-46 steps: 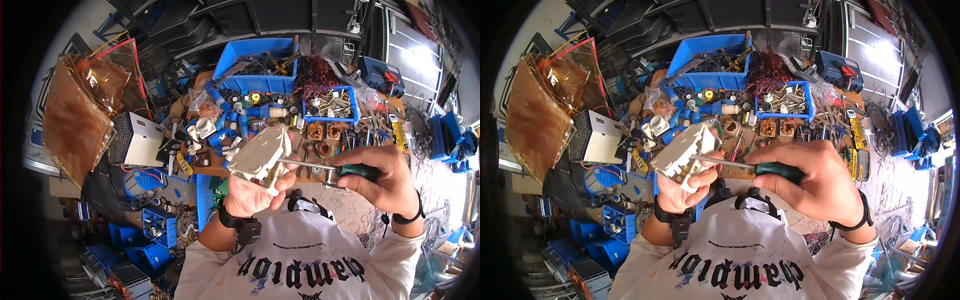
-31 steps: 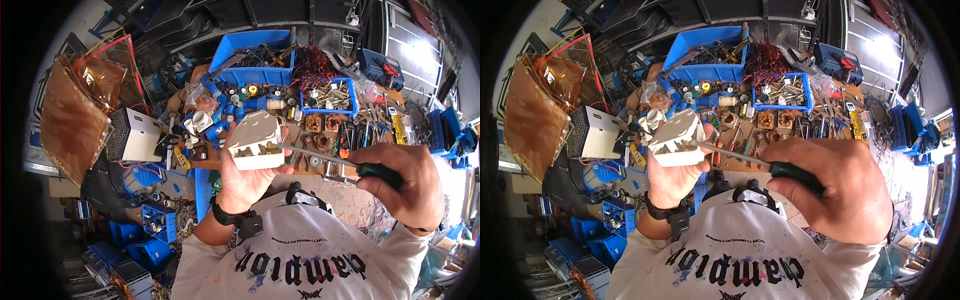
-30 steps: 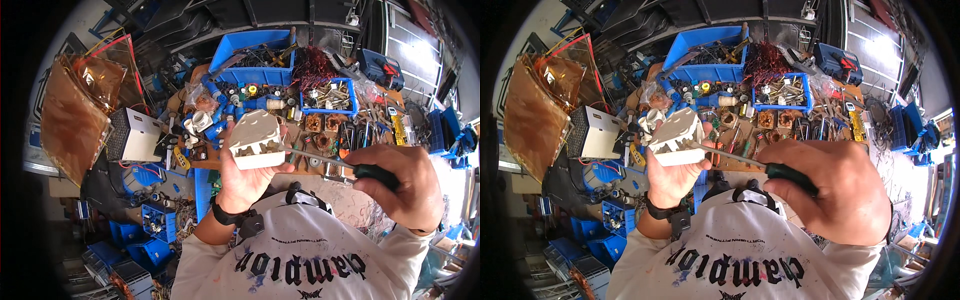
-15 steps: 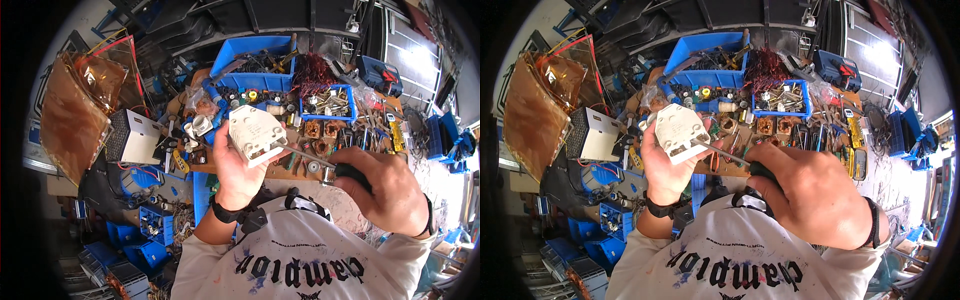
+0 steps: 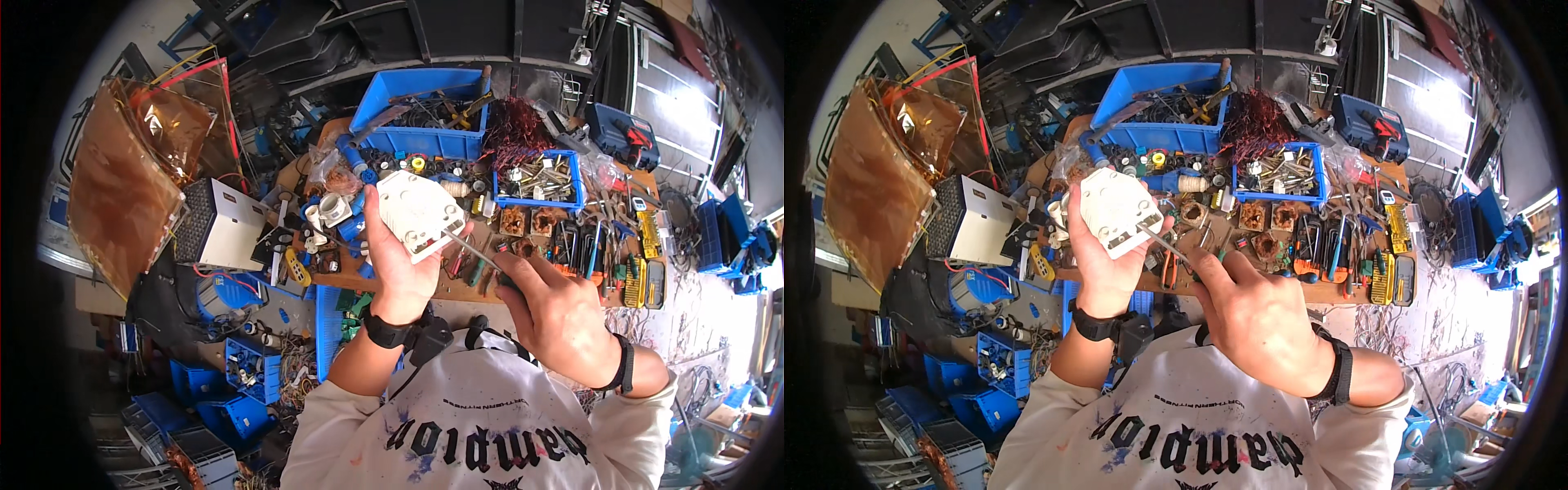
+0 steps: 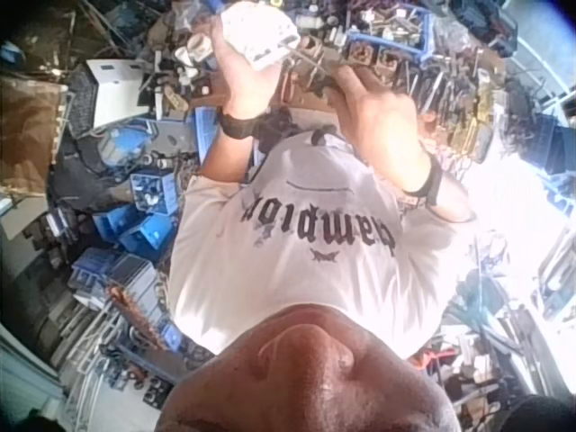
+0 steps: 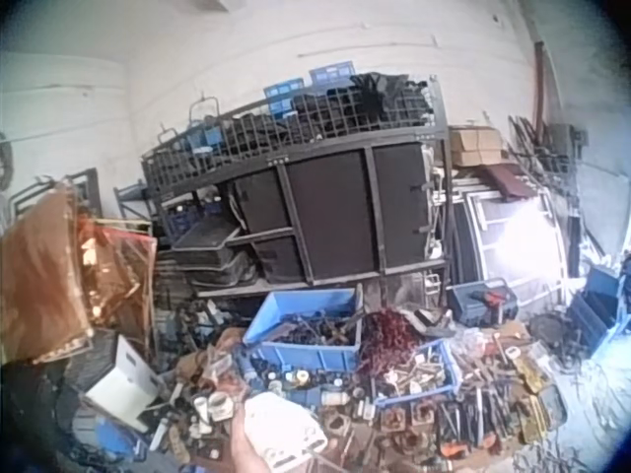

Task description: The person uses a screwdriver to repeatedly scrape and clean the internal contacts of a white plastic electrical component. They rotate the object to access different sides and continue the scraping motion throughout the clip.

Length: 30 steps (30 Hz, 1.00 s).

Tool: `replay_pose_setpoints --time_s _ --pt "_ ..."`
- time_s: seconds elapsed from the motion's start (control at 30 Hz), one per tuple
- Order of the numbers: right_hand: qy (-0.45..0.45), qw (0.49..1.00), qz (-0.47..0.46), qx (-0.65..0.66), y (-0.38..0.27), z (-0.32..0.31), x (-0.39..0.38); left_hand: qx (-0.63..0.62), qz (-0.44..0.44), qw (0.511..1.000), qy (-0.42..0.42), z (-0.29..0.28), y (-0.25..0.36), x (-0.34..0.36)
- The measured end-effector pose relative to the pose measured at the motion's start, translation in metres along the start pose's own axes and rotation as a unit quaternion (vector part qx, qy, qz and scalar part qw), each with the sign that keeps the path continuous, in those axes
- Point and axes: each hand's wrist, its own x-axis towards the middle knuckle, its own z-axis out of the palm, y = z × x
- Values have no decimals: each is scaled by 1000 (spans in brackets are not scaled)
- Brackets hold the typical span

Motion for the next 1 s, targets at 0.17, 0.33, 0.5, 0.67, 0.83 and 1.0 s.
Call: replay_pose_setpoints --time_s 0.17,0.33,0.5,0.67,0.83,1.0 --pt "2 986 25 164 8 18 2 -49 -10 998 -33 -9 3 8" --pt "37 959 63 274 16 53 -4 -57 -25 997 -37 -15 4 11" --pt "18 935 80 344 26 64 -5 -67 -16 996 -62 -20 1 14" --pt "-9 895 104 434 40 81 -10 -59 -17 996 -66 -19 0 8" --pt "-23 848 111 518 54 94 -10 -50 -12 994 -97 -24 -2 13" --pt "-31 831 89 548 64 101 -5 -50 -3 993 -107 -26 -3 19"
